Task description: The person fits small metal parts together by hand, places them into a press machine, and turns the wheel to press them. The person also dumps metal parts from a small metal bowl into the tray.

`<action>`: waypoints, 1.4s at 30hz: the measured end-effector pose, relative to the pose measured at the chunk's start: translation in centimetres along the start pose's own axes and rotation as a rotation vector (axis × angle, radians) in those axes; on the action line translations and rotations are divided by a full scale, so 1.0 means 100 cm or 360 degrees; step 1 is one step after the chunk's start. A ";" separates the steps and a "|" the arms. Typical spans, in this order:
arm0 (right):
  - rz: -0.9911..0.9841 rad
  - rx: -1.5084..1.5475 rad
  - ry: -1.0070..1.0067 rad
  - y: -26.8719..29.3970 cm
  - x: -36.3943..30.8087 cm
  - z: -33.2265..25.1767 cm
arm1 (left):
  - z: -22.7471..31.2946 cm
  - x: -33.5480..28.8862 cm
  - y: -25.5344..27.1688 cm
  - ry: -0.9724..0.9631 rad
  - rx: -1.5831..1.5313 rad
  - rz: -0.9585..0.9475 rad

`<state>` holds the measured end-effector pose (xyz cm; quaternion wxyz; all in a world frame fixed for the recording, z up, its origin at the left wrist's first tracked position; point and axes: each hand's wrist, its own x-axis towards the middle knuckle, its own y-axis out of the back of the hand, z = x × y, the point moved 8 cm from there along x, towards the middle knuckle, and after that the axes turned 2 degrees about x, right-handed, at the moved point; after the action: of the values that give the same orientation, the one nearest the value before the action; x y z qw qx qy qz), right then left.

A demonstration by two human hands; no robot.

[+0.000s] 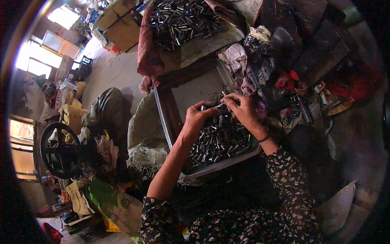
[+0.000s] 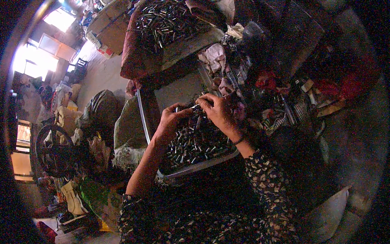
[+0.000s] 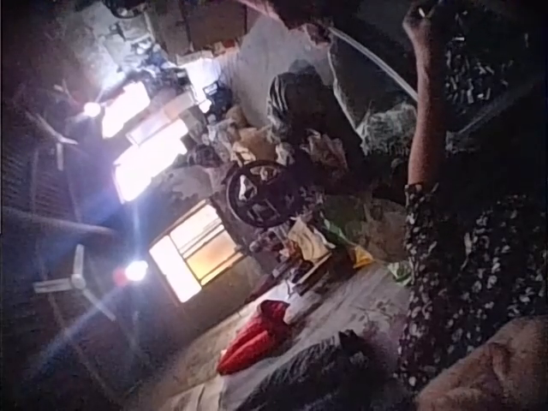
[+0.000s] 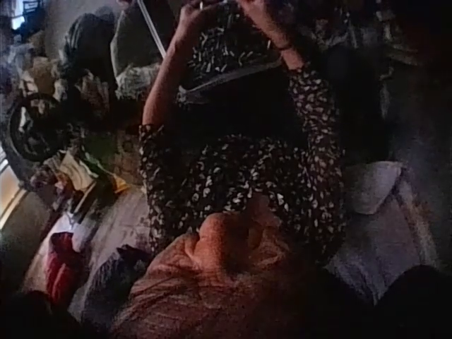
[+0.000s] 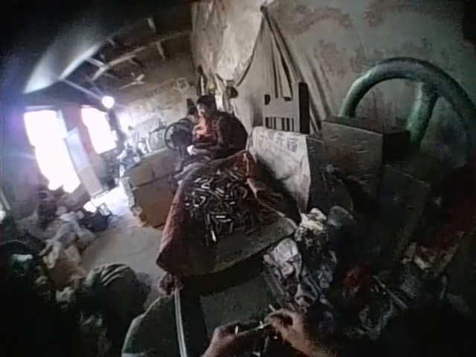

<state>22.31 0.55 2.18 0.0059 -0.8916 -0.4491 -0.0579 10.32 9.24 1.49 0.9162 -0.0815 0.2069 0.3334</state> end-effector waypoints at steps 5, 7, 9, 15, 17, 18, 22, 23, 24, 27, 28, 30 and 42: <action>0.0000 -0.0269 0.0091 0.000 -0.001 -0.014 | -0.002 -0.002 0.001 0.0093 -0.0050 -0.0021; -0.0026 -0.0163 0.0025 0.001 -0.002 -0.009 | -0.002 -0.001 -0.003 0.0114 -0.0022 -0.0029; -0.0050 -0.0059 -0.0046 -0.004 -0.002 0.001 | -0.002 -0.002 0.000 0.0098 0.0035 -0.0021; 0.0138 0.0025 -0.0007 0.010 -0.010 0.000 | 0.015 -0.010 -0.023 0.0103 0.0000 -0.0069; 0.0240 -0.0073 0.0109 0.025 -0.016 -0.006 | 0.005 -0.004 -0.033 0.0196 -0.0144 -0.0113; 0.0241 -0.0077 0.0112 0.027 -0.018 -0.012 | 0.005 -0.004 -0.038 0.0181 -0.0219 -0.0180; 0.0248 -0.0252 0.0144 0.045 -0.031 -0.026 | 0.004 -0.006 -0.054 0.0263 -0.0249 -0.0274; 0.0229 -0.0270 0.0135 0.046 -0.032 -0.025 | 0.007 -0.007 -0.058 0.0224 -0.0213 -0.0302; 0.0263 -0.0224 0.0252 0.046 -0.033 -0.029 | 0.009 -0.007 -0.063 0.0186 -0.0178 -0.0335; 0.0309 0.0009 0.0078 0.052 -0.039 -0.018 | 0.008 -0.006 -0.072 0.0145 -0.0027 -0.0356; 0.0309 0.0009 0.0077 0.054 -0.041 -0.019 | 0.009 -0.009 -0.073 0.0190 -0.0032 -0.0375; 0.0308 0.0111 -0.0052 0.060 -0.046 -0.016 | 0.008 -0.013 -0.079 0.0210 -0.0149 -0.0449; 0.0428 -0.0762 0.0144 0.108 -0.043 -0.043 | 0.002 -0.011 -0.102 0.0265 -0.0469 -0.0549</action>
<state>27.96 -9.60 6.43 -0.1772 -0.9157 -0.2996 -0.2009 16.20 0.81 2.24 0.9176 -0.2757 0.2138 0.1908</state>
